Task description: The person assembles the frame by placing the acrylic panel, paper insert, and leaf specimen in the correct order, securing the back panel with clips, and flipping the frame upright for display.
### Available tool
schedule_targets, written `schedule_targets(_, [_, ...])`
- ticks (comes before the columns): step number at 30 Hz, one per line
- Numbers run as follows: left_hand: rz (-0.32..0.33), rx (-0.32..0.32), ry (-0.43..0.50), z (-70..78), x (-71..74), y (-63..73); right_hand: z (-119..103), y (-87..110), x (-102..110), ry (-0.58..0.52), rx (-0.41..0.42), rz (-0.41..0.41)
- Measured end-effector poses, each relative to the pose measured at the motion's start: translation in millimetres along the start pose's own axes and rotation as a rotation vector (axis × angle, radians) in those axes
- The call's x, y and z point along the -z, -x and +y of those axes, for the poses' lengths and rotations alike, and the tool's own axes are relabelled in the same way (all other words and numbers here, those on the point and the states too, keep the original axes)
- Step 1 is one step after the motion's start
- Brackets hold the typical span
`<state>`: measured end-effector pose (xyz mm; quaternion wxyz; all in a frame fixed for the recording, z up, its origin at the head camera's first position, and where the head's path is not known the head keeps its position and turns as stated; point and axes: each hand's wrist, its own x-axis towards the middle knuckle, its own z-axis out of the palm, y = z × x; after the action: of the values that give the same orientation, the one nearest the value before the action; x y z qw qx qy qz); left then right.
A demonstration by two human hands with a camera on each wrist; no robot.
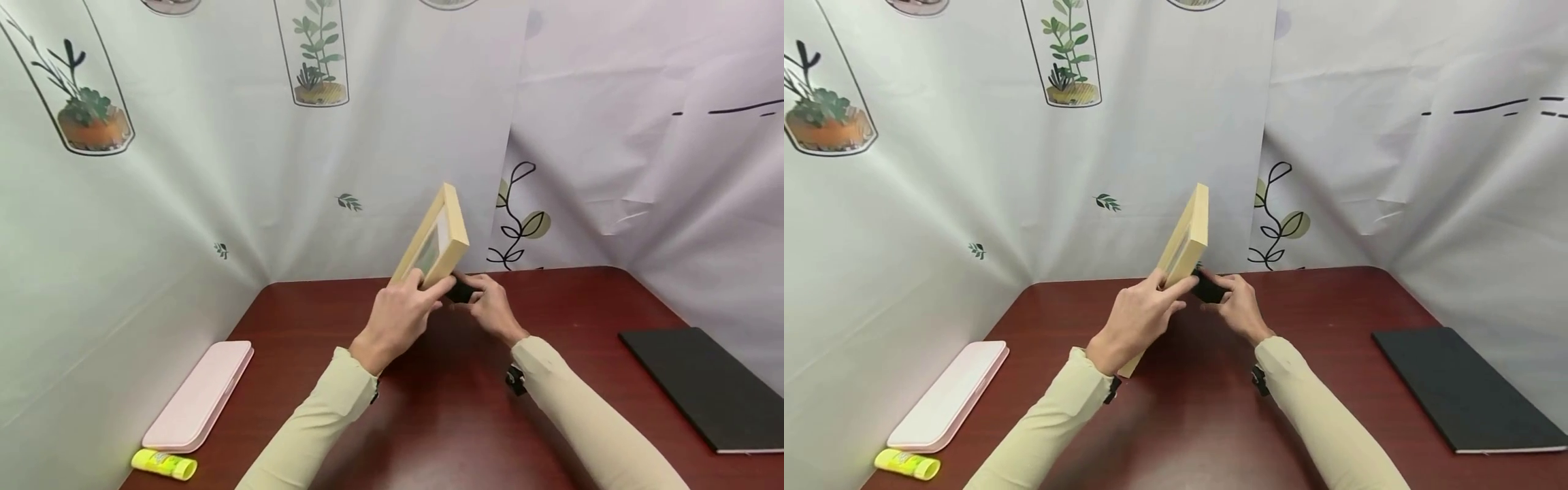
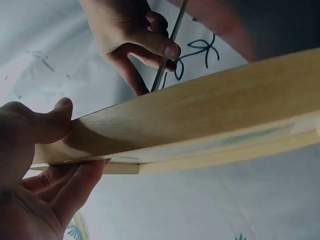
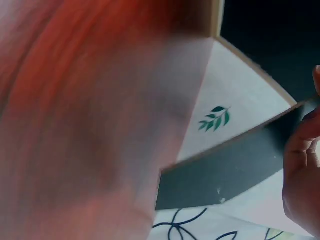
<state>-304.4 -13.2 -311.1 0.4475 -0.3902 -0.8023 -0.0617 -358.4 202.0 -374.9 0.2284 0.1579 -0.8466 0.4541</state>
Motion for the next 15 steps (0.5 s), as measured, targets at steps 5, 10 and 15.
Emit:
schedule_targets(5, [-0.03,-0.017,-0.034,6.6,-13.2,2.6,6.5,3.0,-0.5,0.194,0.022,-0.036])
schedule_targets(10, [-0.022,-0.004,-0.065,6.0,-20.4,1.2,5.6,-4.8,5.2,0.259,0.057,-0.095])
schedule_targets(15, [-0.029,-0.054,-0.077,-2.4,-20.7,7.6,6.3,-4.6,14.5,0.231,0.027,-0.17])
